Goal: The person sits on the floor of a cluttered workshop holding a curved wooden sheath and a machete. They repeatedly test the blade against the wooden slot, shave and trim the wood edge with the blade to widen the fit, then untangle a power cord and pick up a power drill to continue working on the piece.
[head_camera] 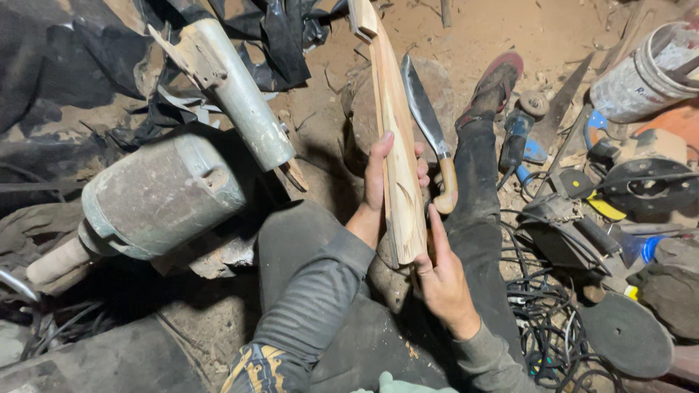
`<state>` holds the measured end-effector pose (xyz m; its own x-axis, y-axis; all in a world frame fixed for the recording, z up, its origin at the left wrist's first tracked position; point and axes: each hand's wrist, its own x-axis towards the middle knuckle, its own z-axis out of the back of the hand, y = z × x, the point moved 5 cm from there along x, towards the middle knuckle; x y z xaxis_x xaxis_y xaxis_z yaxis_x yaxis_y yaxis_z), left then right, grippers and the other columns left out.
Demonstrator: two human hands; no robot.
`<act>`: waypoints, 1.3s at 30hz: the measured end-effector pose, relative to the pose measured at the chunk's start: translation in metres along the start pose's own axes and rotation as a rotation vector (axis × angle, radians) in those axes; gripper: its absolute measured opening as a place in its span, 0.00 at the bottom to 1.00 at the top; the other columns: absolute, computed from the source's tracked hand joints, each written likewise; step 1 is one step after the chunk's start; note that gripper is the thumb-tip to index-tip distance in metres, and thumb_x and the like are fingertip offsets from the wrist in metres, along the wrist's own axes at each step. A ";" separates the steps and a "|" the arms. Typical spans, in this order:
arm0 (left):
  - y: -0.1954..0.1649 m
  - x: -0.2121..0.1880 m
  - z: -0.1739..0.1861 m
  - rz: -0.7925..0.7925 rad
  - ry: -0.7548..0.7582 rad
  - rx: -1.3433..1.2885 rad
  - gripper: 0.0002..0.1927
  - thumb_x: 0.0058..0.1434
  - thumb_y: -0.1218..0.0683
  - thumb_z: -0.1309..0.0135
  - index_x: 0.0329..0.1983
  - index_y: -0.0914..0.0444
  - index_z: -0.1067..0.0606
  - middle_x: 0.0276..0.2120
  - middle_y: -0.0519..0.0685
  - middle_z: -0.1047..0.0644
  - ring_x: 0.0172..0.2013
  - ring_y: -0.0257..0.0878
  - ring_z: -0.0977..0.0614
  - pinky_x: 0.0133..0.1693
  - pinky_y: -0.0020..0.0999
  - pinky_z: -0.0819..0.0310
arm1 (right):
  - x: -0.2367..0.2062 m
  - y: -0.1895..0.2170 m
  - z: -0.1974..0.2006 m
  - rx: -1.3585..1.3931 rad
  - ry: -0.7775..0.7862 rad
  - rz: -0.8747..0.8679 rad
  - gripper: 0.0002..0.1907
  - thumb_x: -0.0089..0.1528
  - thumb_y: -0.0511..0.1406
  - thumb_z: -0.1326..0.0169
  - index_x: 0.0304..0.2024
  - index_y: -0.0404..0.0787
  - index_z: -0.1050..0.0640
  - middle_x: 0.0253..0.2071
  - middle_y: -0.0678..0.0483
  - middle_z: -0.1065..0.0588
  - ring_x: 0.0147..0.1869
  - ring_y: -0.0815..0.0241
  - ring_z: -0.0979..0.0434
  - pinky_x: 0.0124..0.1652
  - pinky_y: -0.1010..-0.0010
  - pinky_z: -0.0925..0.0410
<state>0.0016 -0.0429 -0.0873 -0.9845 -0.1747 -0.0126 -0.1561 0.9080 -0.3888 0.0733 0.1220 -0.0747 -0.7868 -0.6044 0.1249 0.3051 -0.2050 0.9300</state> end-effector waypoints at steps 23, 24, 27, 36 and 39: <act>-0.015 -0.014 -0.018 0.145 0.105 0.306 0.34 0.62 0.53 0.49 0.71 0.69 0.39 0.50 0.56 0.25 0.47 0.47 0.19 0.52 0.48 0.21 | -0.021 -0.012 0.013 -0.244 -0.077 0.157 0.44 0.64 0.54 0.48 0.73 0.34 0.41 0.63 0.35 0.29 0.65 0.41 0.25 0.58 0.62 0.31; -0.015 -0.014 -0.020 0.131 0.118 0.301 0.34 0.62 0.54 0.50 0.71 0.70 0.39 0.50 0.56 0.26 0.48 0.47 0.19 0.52 0.47 0.21 | -0.021 -0.013 0.013 -0.256 -0.085 0.167 0.44 0.64 0.54 0.48 0.73 0.34 0.40 0.63 0.35 0.29 0.65 0.41 0.24 0.57 0.62 0.31; -0.015 -0.016 -0.023 0.106 0.142 0.284 0.34 0.61 0.56 0.52 0.71 0.71 0.40 0.50 0.57 0.26 0.48 0.48 0.19 0.52 0.48 0.21 | -0.023 -0.017 0.013 -0.266 -0.085 0.171 0.44 0.64 0.53 0.47 0.73 0.35 0.41 0.63 0.35 0.28 0.65 0.40 0.24 0.57 0.62 0.31; -0.009 -0.021 -0.031 0.144 0.232 0.337 0.36 0.61 0.57 0.54 0.73 0.73 0.43 0.51 0.59 0.27 0.48 0.49 0.19 0.53 0.52 0.21 | -0.008 -0.026 0.021 0.325 0.020 -0.069 0.34 0.72 0.52 0.64 0.70 0.35 0.38 0.59 0.41 0.24 0.61 0.58 0.24 0.57 0.71 0.32; 0.002 -0.021 -0.037 0.172 0.287 0.319 0.36 0.60 0.57 0.54 0.72 0.71 0.43 0.50 0.59 0.26 0.47 0.50 0.19 0.52 0.51 0.20 | 0.000 -0.028 0.025 0.032 -0.009 -0.168 0.27 0.72 0.49 0.64 0.57 0.35 0.27 0.45 0.44 0.20 0.49 0.62 0.22 0.49 0.70 0.29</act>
<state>0.0193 -0.0233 -0.0538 -0.9831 0.1215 0.1368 -0.0011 0.7438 -0.6684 0.0515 0.1475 -0.0917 -0.8303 -0.5564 -0.0305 0.1515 -0.2782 0.9485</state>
